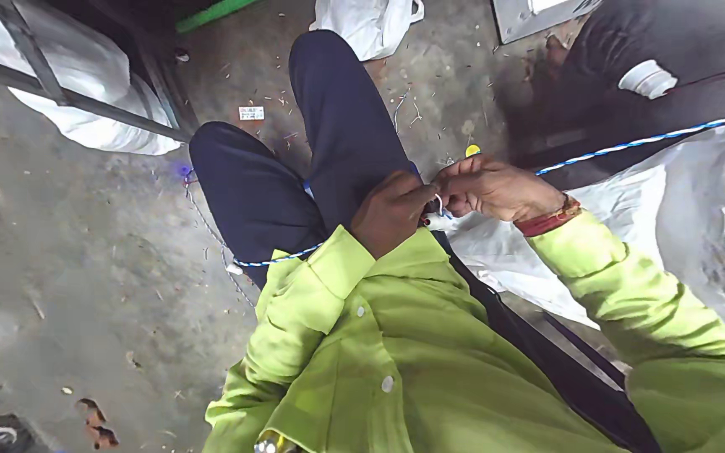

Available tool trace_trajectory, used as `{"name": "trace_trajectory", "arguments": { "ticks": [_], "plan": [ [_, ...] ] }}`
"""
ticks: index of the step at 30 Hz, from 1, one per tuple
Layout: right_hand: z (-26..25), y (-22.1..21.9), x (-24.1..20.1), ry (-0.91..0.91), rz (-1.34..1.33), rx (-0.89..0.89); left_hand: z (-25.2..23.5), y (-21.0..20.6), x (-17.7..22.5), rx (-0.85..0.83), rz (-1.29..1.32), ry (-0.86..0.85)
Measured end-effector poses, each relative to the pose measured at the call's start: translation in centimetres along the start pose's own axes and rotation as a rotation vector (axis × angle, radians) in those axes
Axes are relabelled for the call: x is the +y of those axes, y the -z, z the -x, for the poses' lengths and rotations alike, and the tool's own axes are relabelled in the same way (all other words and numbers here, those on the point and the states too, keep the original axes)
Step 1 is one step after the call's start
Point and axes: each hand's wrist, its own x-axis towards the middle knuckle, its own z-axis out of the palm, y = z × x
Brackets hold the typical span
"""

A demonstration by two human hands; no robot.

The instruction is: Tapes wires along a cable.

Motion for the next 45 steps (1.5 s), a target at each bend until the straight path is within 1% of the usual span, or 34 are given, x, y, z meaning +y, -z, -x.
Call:
{"name": "trace_trajectory", "arguments": {
  "ticks": [1,2,3,4,6,8,12,14,16,18,20,23,30,33,35,39,42,44,45],
  "plan": [
    [0.2,-0.3,-0.1,0.039,0.051,0.059,-0.1,0.1,0.2,0.006,0.005,0.044],
    [0.4,-0.7,-0.1,0.108,0.128,0.156,-0.3,0.2,0.3,0.015,0.0,0.096],
    [0.6,-1.0,-0.1,0.195,0.196,0.246,-0.5,0.3,0.4,0.022,-0.003,0.15],
    [0.9,-1.0,0.0,0.291,0.25,0.295,-0.6,0.5,0.4,0.03,-0.006,0.198],
    [1.7,-0.6,0.4,0.447,0.372,0.294,-0.6,0.6,0.2,0.055,0.018,0.254],
    [2.2,-0.1,0.9,0.564,0.551,0.28,-0.6,0.7,0.1,0.072,0.056,0.274],
    [2.0,-0.6,1.7,0.728,0.76,0.38,-0.8,0.9,0.1,0.003,0.137,0.386],
    [1.6,-1.3,1.6,0.828,0.898,0.436,-0.7,1.4,0.0,-0.078,0.336,0.53],
    [1.2,-1.8,1.4,0.943,1.0,0.474,-1.3,2.3,-0.3,-0.178,0.675,0.731],
    [0.7,-1.8,1.6,0.996,1.027,0.511,-1.9,3.0,-0.8,-0.248,0.962,0.876],
    [0.4,-1.6,1.8,1.018,1.043,0.537,-2.3,3.5,-1.1,-0.279,1.109,0.975],
    [0.4,-1.6,2.2,1.076,1.108,0.546,-2.5,3.9,-0.8,-0.289,1.148,1.04],
    [0.9,-0.3,2.3,1.277,1.229,0.349,-2.6,3.1,-0.4,-0.237,1.121,1.048],
    [0.8,0.1,2.1,1.285,1.24,0.312,-2.7,3.1,-0.1,-0.242,1.079,1.046],
    [1.0,0.2,1.6,1.225,1.256,0.26,-2.5,2.8,0.1,-0.249,0.988,0.996],
    [1.0,0.5,0.3,1.027,1.293,0.117,-1.7,2.0,-0.1,-0.299,0.665,0.786],
    [0.8,0.4,-0.2,0.895,1.249,0.081,-1.5,1.8,0.4,-0.275,0.38,0.609],
    [0.7,-0.1,-0.6,0.723,1.167,0.091,-1.2,1.7,0.5,-0.242,0.27,0.523],
    [0.6,-0.3,-0.8,0.632,1.119,0.094,-1.1,1.6,0.5,-0.23,0.254,0.508]
  ]
}}
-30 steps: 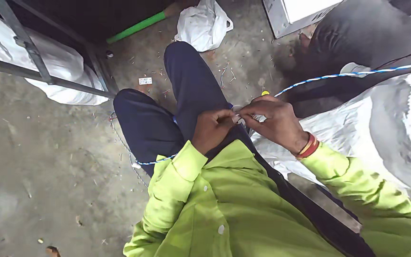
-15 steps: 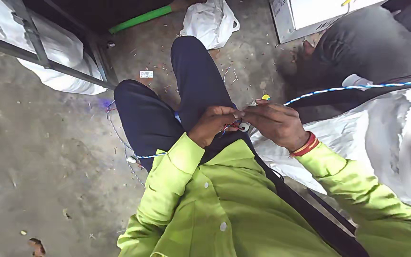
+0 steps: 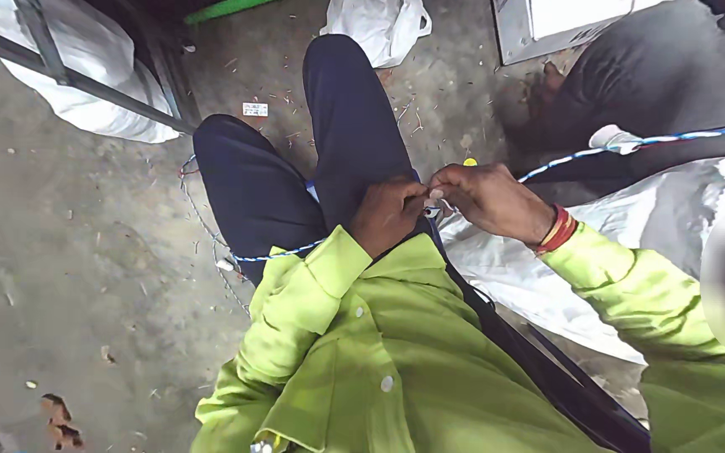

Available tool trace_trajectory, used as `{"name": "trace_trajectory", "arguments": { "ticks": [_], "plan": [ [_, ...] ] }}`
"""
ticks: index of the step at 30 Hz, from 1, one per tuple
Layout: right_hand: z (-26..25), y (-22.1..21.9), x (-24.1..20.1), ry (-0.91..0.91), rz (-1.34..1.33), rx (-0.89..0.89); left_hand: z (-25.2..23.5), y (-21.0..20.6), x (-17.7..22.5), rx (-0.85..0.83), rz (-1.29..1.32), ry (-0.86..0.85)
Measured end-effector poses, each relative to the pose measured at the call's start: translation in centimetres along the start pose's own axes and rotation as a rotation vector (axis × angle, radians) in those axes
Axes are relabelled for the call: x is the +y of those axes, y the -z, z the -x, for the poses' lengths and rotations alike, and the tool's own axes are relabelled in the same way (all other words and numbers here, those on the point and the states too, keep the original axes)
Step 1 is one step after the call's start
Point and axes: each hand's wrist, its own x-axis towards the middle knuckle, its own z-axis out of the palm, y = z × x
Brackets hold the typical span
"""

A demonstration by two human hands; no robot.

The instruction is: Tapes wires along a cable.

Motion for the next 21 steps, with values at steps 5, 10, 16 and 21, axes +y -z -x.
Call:
{"name": "trace_trajectory", "arguments": {
  "ticks": [5,10,16,21],
  "plan": [
    [-0.9,0.2,-0.6,-0.307,-0.243,-0.112,0.0,-0.3,0.4,0.04,0.015,0.046],
    [-1.3,-0.6,-0.6,-0.536,-0.548,-0.128,0.2,-1.5,1.0,0.102,-0.2,0.015],
    [-2.0,-0.6,-1.3,-0.834,-1.033,-0.131,1.1,-3.1,0.1,0.336,-0.542,-0.292],
    [-2.3,0.4,-0.9,-0.896,-1.085,-0.196,1.5,-3.2,-0.3,0.378,-0.644,-0.398]
  ]
}}
